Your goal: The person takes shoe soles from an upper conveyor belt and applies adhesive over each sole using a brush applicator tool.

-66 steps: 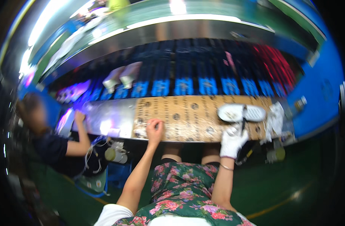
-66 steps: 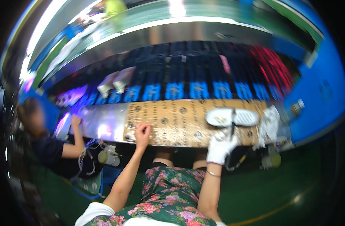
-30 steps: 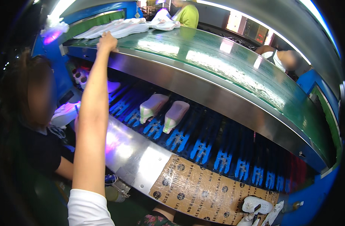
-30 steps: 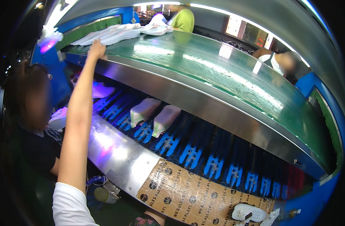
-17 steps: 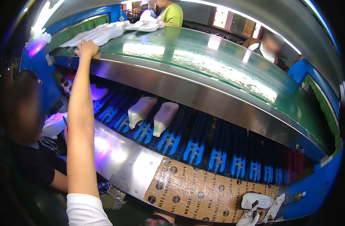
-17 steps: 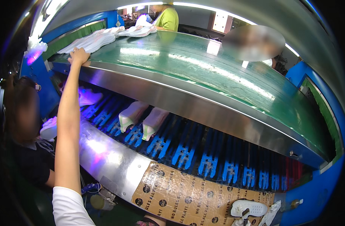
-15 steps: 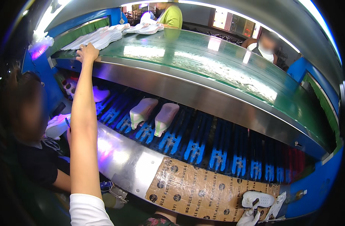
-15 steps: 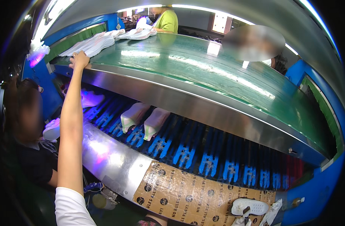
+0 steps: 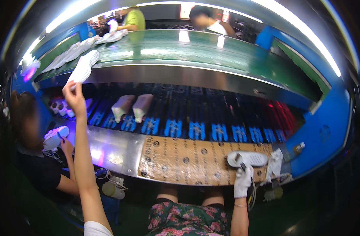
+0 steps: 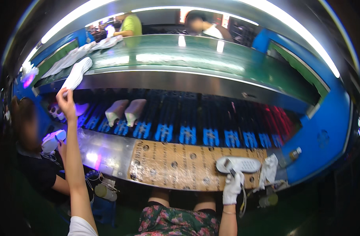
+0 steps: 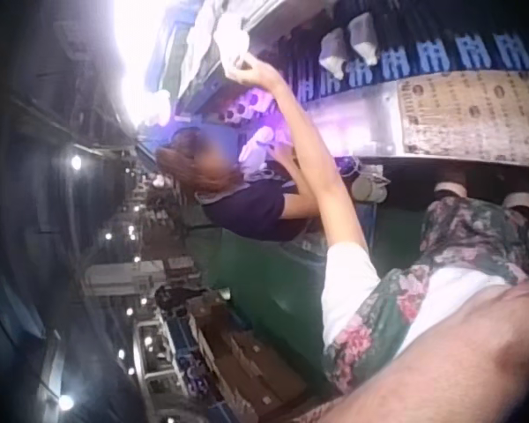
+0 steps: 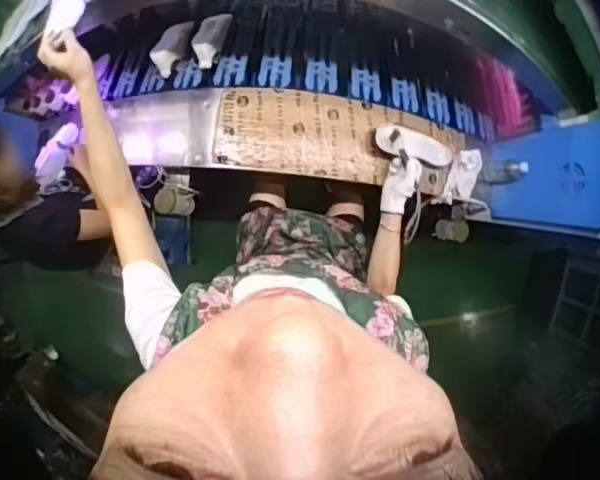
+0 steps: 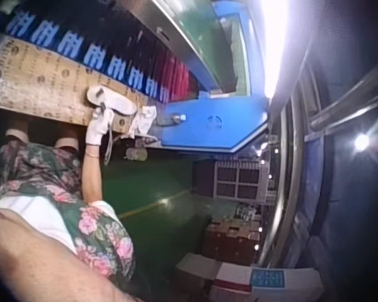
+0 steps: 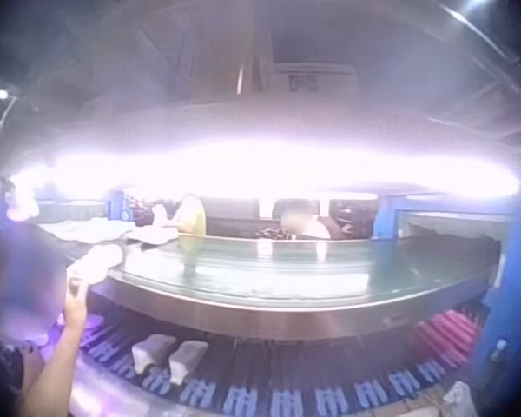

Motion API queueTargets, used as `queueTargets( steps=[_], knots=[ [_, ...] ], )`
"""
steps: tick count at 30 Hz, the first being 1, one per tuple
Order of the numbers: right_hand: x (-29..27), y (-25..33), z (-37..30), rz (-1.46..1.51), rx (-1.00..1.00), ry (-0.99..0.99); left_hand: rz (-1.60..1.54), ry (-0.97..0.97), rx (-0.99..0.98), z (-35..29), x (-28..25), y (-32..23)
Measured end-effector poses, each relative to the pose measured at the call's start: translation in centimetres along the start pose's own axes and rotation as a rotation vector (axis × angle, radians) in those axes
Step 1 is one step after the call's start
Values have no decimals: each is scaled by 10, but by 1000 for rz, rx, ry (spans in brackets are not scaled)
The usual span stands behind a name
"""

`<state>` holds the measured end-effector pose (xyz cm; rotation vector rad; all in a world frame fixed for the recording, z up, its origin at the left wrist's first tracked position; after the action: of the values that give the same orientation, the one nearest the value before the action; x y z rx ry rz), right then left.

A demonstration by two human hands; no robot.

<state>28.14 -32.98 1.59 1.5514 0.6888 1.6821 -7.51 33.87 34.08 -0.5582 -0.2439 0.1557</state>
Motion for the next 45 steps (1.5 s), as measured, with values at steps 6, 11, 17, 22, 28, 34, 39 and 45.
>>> queueTargets(
  steps=[6,11,17,22,28,34,39,45],
  knots=[
    [37,28,-2,-6,-29,178,-196,-82,-409,-93,-98,-58],
    [68,60,7,104,-50,298,-175,223,-279,-149,-68,-113],
    [120,110,-25,-132,-176,528,-225,701,-102,-254,-1,-186],
    [154,135,-49,-187,-171,591,-467,765,-255,-314,30,-221],
    [180,125,-73,53,0,544,-450,892,-980,-400,78,-155],
    [193,94,-94,-65,145,668,-747,922,-1565,-449,29,-172],
    [184,68,-124,-136,228,734,-1401,994,-2147,-497,-29,-224],
    [163,53,-146,-303,216,790,-1610,779,-2304,-524,-72,-241]
  ],
)
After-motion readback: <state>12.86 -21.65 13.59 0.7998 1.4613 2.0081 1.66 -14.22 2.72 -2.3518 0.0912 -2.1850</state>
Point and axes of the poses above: each hand's wrist, its own z-axis towards the middle knuckle, its own x-axis out of the palm, y = z × x, the point moved 6 cm from there along z, towards the middle knuckle, and after that the axes turned 11 degrees about -x, right-handed, at the moved point
